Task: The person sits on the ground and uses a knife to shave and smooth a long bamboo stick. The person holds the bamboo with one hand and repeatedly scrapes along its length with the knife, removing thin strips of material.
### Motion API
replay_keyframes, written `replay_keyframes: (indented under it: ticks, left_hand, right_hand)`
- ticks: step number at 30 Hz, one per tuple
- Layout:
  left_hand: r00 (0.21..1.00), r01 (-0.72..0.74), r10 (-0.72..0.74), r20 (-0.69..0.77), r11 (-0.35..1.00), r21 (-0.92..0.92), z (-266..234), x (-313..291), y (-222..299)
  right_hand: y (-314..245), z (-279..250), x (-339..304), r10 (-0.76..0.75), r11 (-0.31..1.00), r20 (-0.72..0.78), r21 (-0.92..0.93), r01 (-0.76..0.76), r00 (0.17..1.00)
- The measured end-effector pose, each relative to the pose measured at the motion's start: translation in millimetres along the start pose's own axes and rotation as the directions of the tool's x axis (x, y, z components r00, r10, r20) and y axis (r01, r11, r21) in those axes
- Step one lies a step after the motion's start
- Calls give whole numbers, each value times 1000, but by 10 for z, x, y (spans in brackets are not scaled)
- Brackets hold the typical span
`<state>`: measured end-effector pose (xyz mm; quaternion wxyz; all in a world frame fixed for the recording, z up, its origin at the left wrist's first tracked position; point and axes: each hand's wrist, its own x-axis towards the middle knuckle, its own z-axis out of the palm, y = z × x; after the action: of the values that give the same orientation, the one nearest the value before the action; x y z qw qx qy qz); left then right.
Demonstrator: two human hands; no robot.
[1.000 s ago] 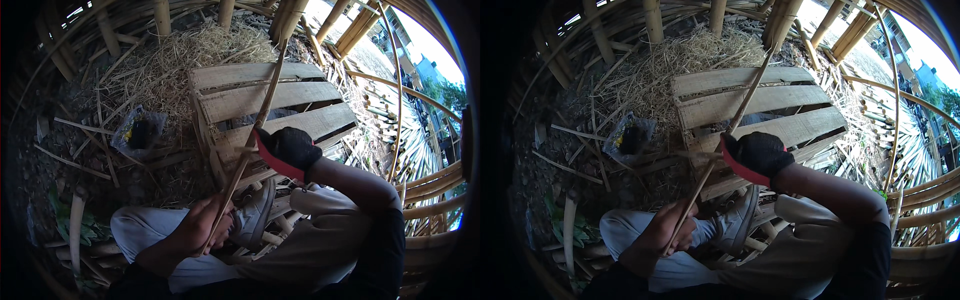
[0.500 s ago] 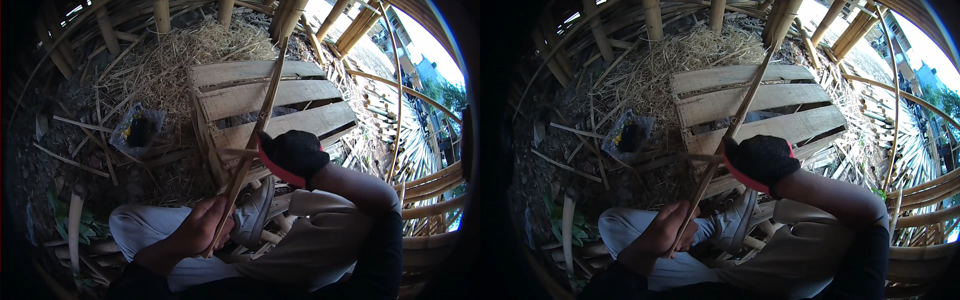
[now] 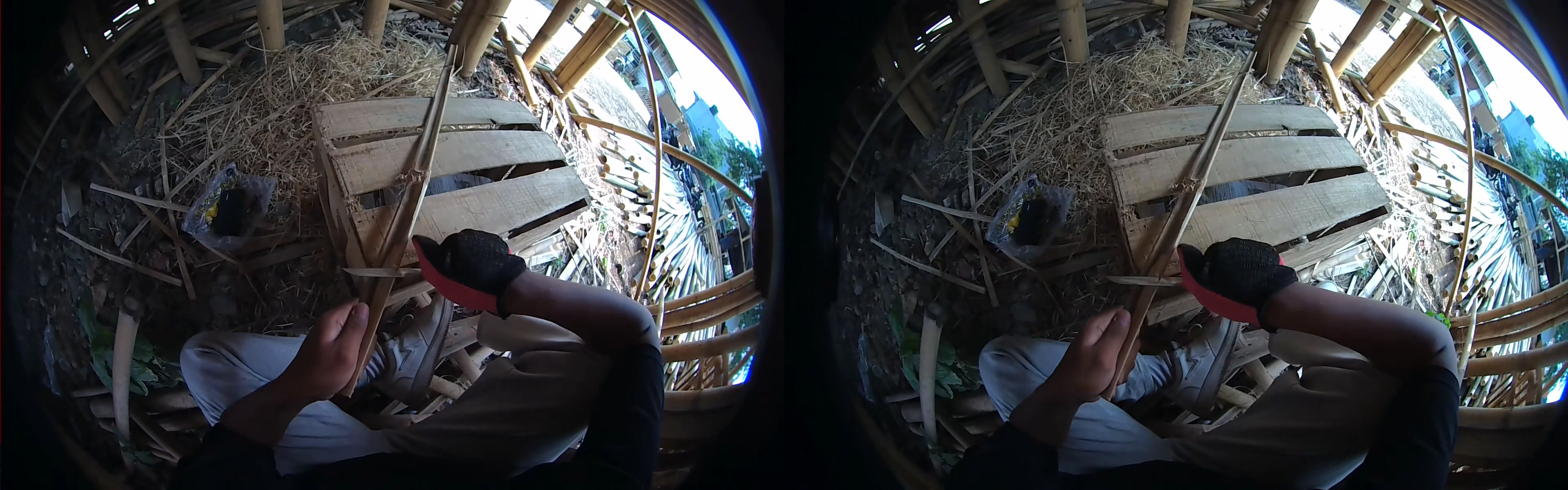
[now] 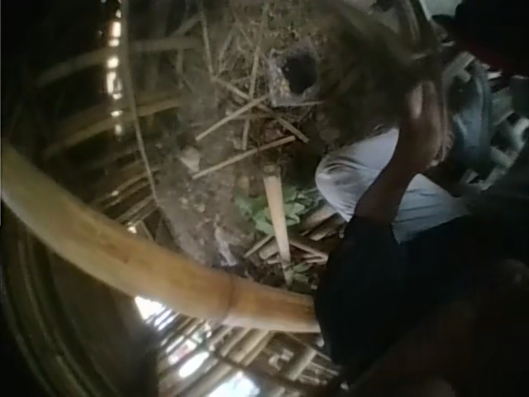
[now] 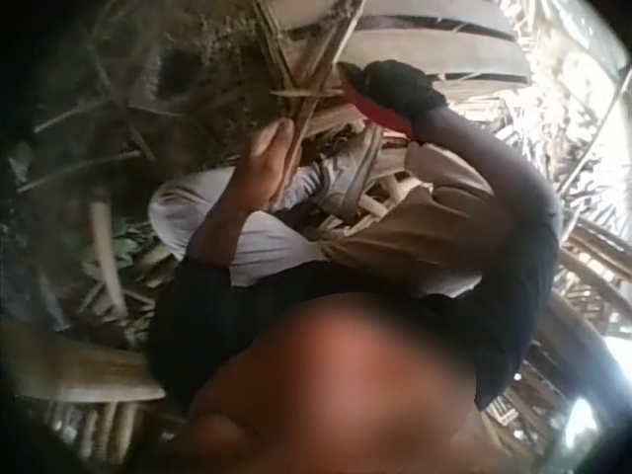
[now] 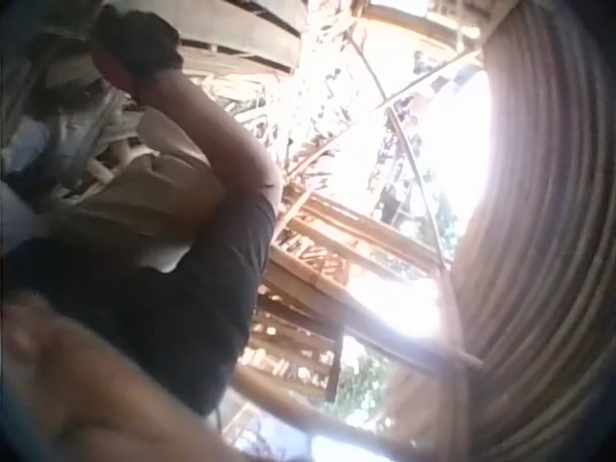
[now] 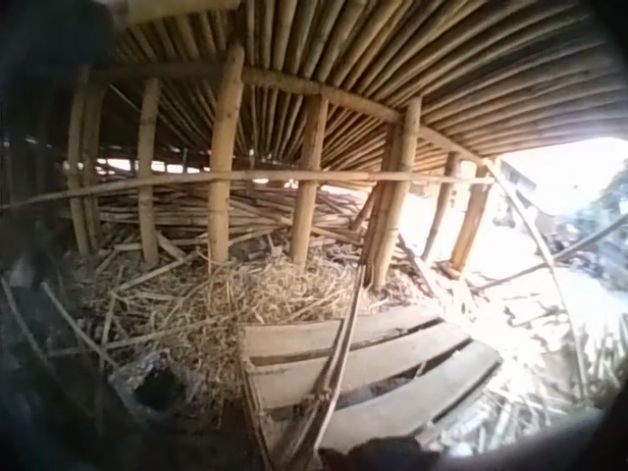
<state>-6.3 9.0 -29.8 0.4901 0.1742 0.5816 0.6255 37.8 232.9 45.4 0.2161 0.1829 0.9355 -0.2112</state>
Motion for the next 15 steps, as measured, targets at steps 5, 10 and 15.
replay_keyframes:
  ticks: [5, 10, 15]
  left_hand:
    - [991, 119, -111, 75, 986, -115, 52, -186, 158]
    - [990, 90, -79, 114, 991, -99, 116, -195, 154]
    - [991, 83, -74, 115, 993, -80, 30, -148, 124]
  right_hand:
    - [23, 120, -137, -261, 958, -240, -181, 221, 935]
    - [19, 81, -119, -226, 955, -238, -244, 167, 944]
    - [482, -23, 308, -346, 925, -350, -283, 254, 870]
